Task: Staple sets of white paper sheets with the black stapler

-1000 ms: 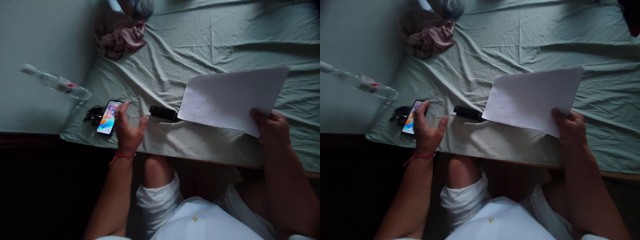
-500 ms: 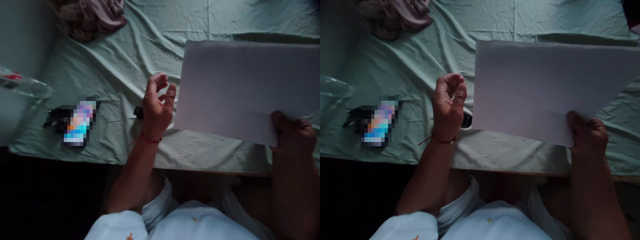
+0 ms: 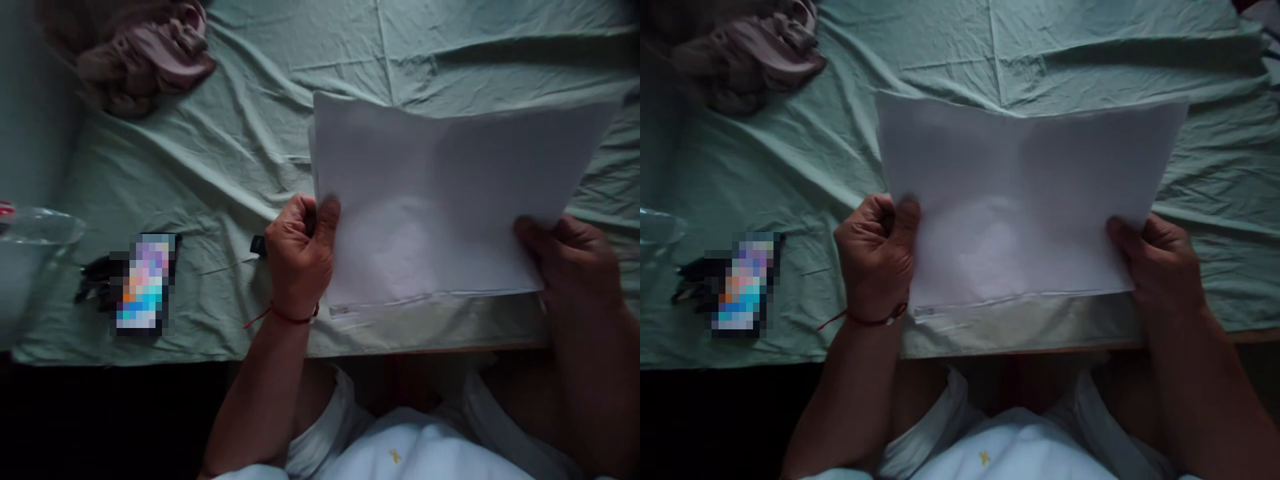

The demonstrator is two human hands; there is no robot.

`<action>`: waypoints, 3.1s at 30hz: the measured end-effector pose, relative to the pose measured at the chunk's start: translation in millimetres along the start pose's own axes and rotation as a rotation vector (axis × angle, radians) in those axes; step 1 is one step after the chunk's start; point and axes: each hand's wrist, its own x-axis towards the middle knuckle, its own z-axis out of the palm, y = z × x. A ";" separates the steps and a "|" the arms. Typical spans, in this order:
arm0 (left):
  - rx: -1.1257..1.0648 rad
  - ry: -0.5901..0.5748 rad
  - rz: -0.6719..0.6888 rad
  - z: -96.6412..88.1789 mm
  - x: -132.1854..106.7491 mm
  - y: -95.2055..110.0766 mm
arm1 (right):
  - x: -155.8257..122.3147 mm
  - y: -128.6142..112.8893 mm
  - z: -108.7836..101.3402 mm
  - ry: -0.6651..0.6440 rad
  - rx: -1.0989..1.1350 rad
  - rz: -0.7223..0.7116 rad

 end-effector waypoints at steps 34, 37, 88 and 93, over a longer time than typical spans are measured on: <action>-0.210 -0.558 -0.217 -18.2 19.5 6.2 | 19.4 9.3 1.0 0.232 0.091 -0.178; -0.199 -0.522 -0.211 -20.5 18.5 3.5 | 18.4 8.9 2.8 0.197 0.114 -0.197; -0.225 -0.552 -0.268 -28.6 24.4 2.7 | 21.5 9.5 6.3 0.163 0.256 -0.198; -0.148 -0.572 -0.235 -29.0 24.7 3.7 | 24.1 10.9 3.8 0.158 0.263 -0.198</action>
